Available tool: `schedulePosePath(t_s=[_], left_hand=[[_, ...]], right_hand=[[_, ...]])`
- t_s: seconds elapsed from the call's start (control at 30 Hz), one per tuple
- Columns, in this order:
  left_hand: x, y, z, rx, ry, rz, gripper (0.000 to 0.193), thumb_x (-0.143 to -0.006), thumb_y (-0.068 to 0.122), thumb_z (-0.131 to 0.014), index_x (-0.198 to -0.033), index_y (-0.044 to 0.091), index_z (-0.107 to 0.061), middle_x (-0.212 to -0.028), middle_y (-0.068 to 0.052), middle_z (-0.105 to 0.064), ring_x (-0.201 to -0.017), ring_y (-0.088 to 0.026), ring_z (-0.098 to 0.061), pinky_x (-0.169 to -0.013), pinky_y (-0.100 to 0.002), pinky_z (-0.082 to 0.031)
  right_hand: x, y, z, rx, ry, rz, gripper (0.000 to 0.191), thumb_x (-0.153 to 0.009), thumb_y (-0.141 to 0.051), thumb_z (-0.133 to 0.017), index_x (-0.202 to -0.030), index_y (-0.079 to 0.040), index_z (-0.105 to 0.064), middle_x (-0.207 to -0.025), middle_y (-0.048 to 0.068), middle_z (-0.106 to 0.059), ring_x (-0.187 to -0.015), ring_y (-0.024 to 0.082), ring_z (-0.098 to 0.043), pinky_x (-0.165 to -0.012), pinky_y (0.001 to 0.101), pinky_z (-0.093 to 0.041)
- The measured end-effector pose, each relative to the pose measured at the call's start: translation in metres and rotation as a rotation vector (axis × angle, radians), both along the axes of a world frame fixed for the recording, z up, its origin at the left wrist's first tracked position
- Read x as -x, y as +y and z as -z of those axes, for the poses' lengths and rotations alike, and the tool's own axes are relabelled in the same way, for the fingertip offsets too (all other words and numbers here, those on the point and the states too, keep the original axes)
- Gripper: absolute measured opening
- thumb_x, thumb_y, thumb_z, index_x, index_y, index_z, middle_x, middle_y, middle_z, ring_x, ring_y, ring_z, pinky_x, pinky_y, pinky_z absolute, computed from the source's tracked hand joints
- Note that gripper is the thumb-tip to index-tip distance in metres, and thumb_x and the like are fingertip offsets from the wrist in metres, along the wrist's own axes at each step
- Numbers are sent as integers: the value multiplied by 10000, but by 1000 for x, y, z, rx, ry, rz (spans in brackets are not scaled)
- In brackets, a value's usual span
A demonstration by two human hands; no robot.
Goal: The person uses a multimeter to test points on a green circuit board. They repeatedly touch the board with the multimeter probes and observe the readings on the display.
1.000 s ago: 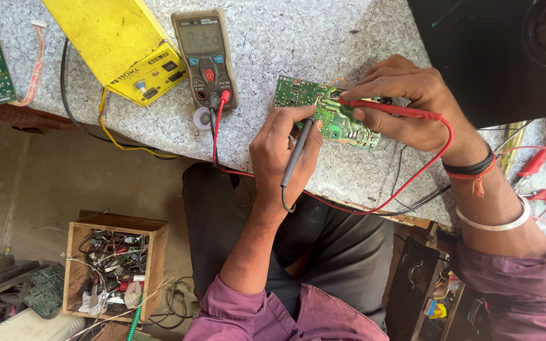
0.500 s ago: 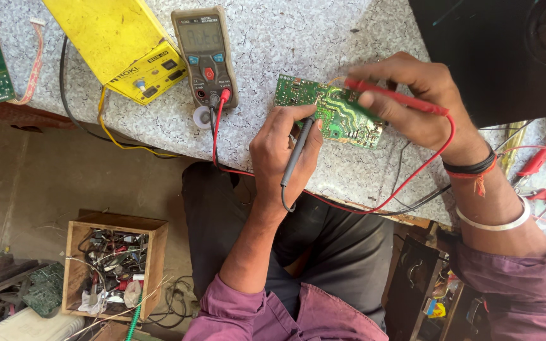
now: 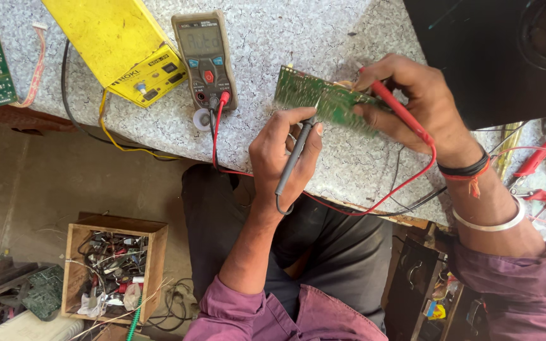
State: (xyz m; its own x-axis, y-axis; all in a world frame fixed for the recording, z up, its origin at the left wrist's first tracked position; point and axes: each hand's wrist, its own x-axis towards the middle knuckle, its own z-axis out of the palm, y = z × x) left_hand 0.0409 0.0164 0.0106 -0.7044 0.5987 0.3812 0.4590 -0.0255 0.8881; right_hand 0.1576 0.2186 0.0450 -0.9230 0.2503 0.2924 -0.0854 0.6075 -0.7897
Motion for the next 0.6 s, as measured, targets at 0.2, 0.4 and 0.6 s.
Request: schedulePosePath(t_s=[0.2, 0.4, 0.6], left_hand=[[1, 1, 0, 1, 51, 11, 216, -961, 97, -760, -1154, 61, -672, -1012, -61, -717, -754, -162, -652, -652, -304, -521], [1, 1, 1, 5, 76, 11, 219, -956, 85, -762, -1150, 57, -665, -1026, -77, -712, -794, -197, -674, -696, -324, -542], [1, 1, 1, 1, 101, 22, 213, -964, 83, -755, -1150, 54, -655, -1033, -84, -710, -831, -220, -692, -746, -344, -556]], right_hand=[[-3, 5, 11, -150, 103, 61, 311, -891, 53, -815, -1126, -71, -654, -1080, 61, -652, -979, 185, -650, -829, 283, -514], [-1, 6, 9, -169, 90, -52, 401, -842, 8, -839, -1174, -101, -642, -1108, 29, -669, -1017, 194, -635, -881, 320, -515], [0, -1, -1, -73, 16, -69, 490, -824, 6, -787, -1270, -86, -605, -1283, 94, -641, -1109, 234, -647, -914, 331, -529]])
